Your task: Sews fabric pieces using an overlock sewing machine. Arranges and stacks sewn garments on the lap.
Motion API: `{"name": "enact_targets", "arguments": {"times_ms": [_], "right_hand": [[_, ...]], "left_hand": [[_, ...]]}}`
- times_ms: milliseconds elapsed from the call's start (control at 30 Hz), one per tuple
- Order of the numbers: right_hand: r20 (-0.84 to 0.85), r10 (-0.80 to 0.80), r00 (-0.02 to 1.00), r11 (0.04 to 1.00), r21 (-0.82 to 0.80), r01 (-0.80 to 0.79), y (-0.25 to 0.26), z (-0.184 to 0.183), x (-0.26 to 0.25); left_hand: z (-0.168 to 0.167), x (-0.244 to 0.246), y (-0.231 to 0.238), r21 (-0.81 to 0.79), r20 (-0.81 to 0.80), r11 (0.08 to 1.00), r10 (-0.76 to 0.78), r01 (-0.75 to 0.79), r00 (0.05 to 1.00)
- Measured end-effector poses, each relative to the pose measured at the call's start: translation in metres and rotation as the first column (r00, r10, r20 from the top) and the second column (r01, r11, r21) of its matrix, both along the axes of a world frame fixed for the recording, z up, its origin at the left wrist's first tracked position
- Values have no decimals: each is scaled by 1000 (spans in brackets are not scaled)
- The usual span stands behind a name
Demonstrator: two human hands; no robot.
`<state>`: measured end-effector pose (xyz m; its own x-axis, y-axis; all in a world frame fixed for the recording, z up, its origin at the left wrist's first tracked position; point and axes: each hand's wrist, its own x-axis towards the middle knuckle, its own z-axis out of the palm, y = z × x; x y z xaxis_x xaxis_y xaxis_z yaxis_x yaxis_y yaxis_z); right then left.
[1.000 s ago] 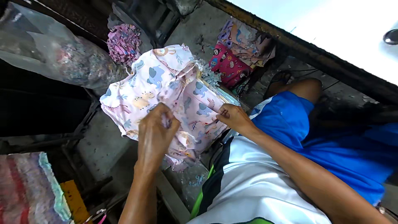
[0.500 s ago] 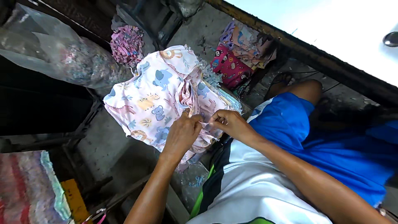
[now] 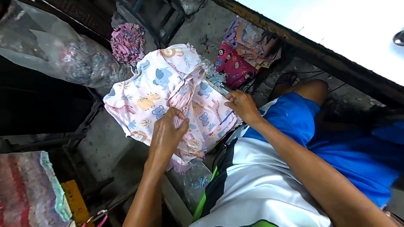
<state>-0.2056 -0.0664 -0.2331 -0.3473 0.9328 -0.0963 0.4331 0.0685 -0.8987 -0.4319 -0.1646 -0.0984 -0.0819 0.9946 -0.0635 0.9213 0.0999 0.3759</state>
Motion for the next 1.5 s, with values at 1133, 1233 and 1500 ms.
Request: {"name": "enact_targets", "arguments": {"times_ms": [1133, 1233, 1500], "right_hand": [[-191, 337, 922, 941, 102, -323, -68, 61, -8], [-105, 170, 980, 980, 126, -156, -48, 39, 3], [52, 4, 999, 996, 86, -9, -18, -8, -3]], "left_hand": [[-13, 12, -3, -90, 207, 990, 128, -112, 970], [-2, -3, -5, -92, 261, 985, 164, -145, 951], [-4, 3, -5, -37, 210, 988, 156, -152, 965]]}}
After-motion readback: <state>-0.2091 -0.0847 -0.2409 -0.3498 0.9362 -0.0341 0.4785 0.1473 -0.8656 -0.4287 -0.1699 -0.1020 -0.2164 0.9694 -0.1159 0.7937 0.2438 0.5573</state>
